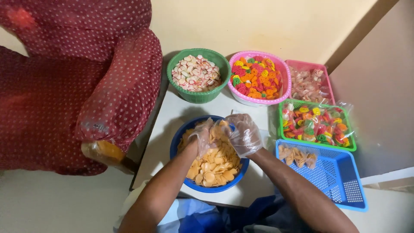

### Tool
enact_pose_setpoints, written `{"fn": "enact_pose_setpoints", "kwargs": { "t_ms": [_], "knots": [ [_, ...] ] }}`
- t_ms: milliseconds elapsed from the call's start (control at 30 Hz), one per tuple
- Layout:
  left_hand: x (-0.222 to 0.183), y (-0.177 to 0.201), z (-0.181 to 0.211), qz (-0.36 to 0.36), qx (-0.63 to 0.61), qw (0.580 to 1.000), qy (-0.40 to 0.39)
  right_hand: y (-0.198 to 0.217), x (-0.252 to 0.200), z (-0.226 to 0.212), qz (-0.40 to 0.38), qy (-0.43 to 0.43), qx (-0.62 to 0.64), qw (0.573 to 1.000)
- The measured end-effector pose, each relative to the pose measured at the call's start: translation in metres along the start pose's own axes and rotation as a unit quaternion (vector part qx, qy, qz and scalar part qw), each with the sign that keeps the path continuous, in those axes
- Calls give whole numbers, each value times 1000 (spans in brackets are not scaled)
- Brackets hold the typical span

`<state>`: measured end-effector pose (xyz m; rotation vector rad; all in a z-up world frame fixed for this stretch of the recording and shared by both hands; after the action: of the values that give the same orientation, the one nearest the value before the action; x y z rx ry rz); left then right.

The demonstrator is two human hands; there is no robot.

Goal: The person is bagging yellow crackers from a large blue bowl into small individual plastic bags.

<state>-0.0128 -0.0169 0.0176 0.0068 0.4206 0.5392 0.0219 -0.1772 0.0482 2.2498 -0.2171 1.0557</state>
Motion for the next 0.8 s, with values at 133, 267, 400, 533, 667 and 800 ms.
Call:
{"fn": "enact_pose_setpoints", "kwargs": {
  "t_ms": [133,267,400,533,667,800],
  "knots": [
    [-8,2,20,-11,51,999,7,-1,0,-19,-51,32,30,998],
    [-4,9,26,-61,99,993,19,-13,-13,-19,-115,-6,26,993],
    [16,3,13,-117,145,982,13,-28,-16,-2,-66,-65,-44,995],
    [10,2,12,-122,121,984,47,-20,-9,-1,-15,-89,42,995],
    [-4,0,12,-124,102,984,76,-14,-10,-8,8,-114,125,986],
    [-21,-5,18,-131,81,981,114,-13,-9,-7,-19,-152,120,981]
  ]
}}
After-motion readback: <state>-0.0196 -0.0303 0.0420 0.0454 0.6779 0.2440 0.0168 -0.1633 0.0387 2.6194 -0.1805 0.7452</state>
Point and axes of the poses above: each hand's wrist, its own x-axis towards the middle knuckle, its own y-axis out of the back of the hand, z = x × y, the point moved 3 cm from there along x, towards the middle knuckle, and after that the axes turned 12 degrees about z, right-handed, at the moved point
